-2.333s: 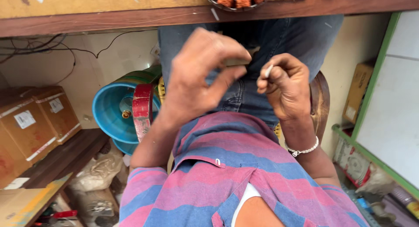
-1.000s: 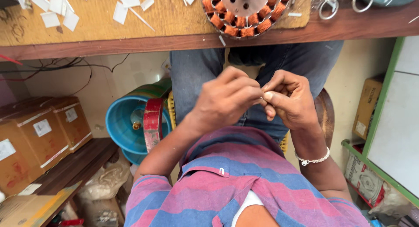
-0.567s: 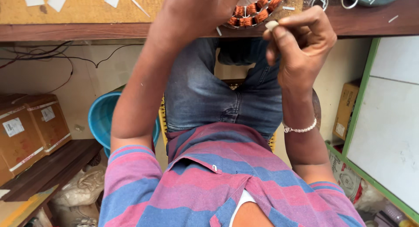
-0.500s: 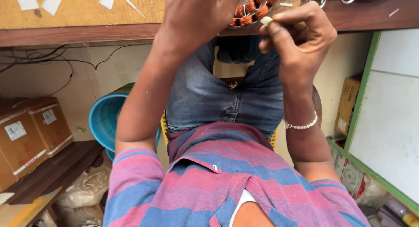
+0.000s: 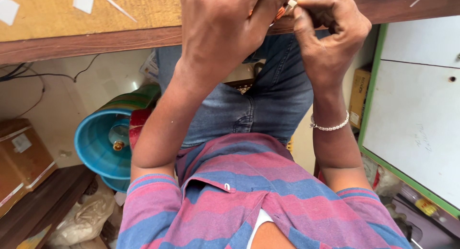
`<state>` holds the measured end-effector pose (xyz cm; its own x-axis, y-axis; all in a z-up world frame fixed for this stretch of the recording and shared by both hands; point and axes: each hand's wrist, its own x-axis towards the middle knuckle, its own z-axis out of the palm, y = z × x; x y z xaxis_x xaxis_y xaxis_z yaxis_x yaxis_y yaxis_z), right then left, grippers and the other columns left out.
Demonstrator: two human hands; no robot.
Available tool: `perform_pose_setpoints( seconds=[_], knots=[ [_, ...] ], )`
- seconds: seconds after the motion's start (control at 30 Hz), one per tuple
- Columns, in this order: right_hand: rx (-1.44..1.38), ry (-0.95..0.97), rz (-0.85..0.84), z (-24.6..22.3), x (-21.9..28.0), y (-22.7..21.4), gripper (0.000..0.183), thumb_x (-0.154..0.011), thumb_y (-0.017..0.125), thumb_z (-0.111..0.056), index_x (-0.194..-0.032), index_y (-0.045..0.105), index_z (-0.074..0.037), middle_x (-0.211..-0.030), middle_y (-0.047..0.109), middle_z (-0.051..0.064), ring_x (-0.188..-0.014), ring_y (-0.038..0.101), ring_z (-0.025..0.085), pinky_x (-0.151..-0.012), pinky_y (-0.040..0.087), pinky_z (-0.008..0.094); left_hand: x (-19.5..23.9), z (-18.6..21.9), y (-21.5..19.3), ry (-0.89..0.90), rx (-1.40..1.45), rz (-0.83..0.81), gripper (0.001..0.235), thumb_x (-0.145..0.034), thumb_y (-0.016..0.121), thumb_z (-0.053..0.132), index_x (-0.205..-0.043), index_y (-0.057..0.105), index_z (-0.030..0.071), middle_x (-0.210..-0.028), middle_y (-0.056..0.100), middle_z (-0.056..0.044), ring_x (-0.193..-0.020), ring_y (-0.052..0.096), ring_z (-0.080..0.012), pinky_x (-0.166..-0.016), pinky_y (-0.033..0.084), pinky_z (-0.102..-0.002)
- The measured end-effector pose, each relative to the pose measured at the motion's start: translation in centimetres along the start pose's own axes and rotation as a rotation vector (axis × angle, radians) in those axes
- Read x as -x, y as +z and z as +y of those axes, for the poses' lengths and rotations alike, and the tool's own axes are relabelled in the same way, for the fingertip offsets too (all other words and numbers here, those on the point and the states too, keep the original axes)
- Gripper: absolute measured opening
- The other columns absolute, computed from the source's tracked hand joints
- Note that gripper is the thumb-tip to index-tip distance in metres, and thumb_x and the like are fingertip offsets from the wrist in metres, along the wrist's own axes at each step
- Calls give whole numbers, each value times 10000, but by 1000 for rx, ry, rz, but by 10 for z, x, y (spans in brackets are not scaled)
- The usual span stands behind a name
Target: The person repairs a motor stator by inserting small white insulating pieces into the copper windings. They use a green screwdriver to adjust the windings and scissors to cut the insulating material to size, repeating the process across multiple slots.
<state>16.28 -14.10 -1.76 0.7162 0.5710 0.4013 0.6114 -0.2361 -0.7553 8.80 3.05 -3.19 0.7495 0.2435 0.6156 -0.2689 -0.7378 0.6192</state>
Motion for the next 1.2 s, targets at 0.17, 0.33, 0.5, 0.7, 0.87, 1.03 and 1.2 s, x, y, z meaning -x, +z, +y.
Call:
perform_pose_setpoints(
  seconds=[0.17, 0.33, 0.5, 0.7, 0.87, 1.03, 1.2],
  knots=[
    [19, 49, -47, 18, 8, -3, 110, -1067, 764, 112, -1080, 692, 30, -987, 716, 76, -796, 661, 85, -697, 539, 211, 1, 3, -1, -49, 187, 18, 116, -1009, 759, 164, -1099, 706, 114, -910, 698, -33, -750, 685, -234, -669, 490, -388],
    [17, 4, -78, 19, 10, -3, 146, -1024, 728, 142, -1124, 688, 43, -1002, 705, 87, -883, 696, 107, -741, 575, 230, 7, 7, -3, -103, 69, -5, 188, -1008, 798, 182, -1112, 674, 88, -949, 692, -61, -824, 648, -276, -701, 485, -407],
    [108, 2, -101, 8, 6, -4, 148, -1001, 731, 163, -1091, 700, 49, -958, 689, 99, -834, 672, 118, -706, 544, 225, 37, 42, -21, -256, -63, 34, 375, -991, 800, 250, -1263, 592, 97, -1107, 633, -120, -1019, 574, -319, -871, 512, -414],
    [277, 6, -151, -9, -1, -4, 160, -951, 718, 185, -1049, 685, 64, -935, 661, 106, -773, 655, 118, -700, 522, 244, 61, 49, -4, -463, 45, -130, 563, -857, 868, 246, -1303, 648, -19, -872, 659, -98, -808, 625, -284, -719, 530, -412],
    [304, 24, -176, -19, -6, -2, 130, -945, 699, 177, -1017, 677, 71, -932, 681, 109, -785, 658, 141, -716, 519, 275, 62, 34, 1, -236, 262, 9, 252, -1014, 809, 26, -1220, 667, 57, -1049, 714, -47, -940, 690, -206, -818, 567, -286],
    [329, 19, -163, -24, -9, 1, 155, -916, 659, 164, -1023, 654, 51, -950, 682, 125, -825, 698, 193, -744, 541, 301, 50, 25, -21, -149, 307, 23, 223, -903, 863, -2, -1097, 758, 35, -1118, 696, -115, -1020, 686, -260, -767, 533, -304],
    [439, -4, -213, -34, -14, 1, 141, -936, 695, 136, -977, 597, 42, -901, 644, 166, -819, 671, 313, -736, 520, 388, 30, 17, -41, -227, 222, 21, 250, -876, 908, 91, -1104, 814, 133, -1385, 580, -188, -1171, 617, -285, -1006, 519, -391]
  ],
)
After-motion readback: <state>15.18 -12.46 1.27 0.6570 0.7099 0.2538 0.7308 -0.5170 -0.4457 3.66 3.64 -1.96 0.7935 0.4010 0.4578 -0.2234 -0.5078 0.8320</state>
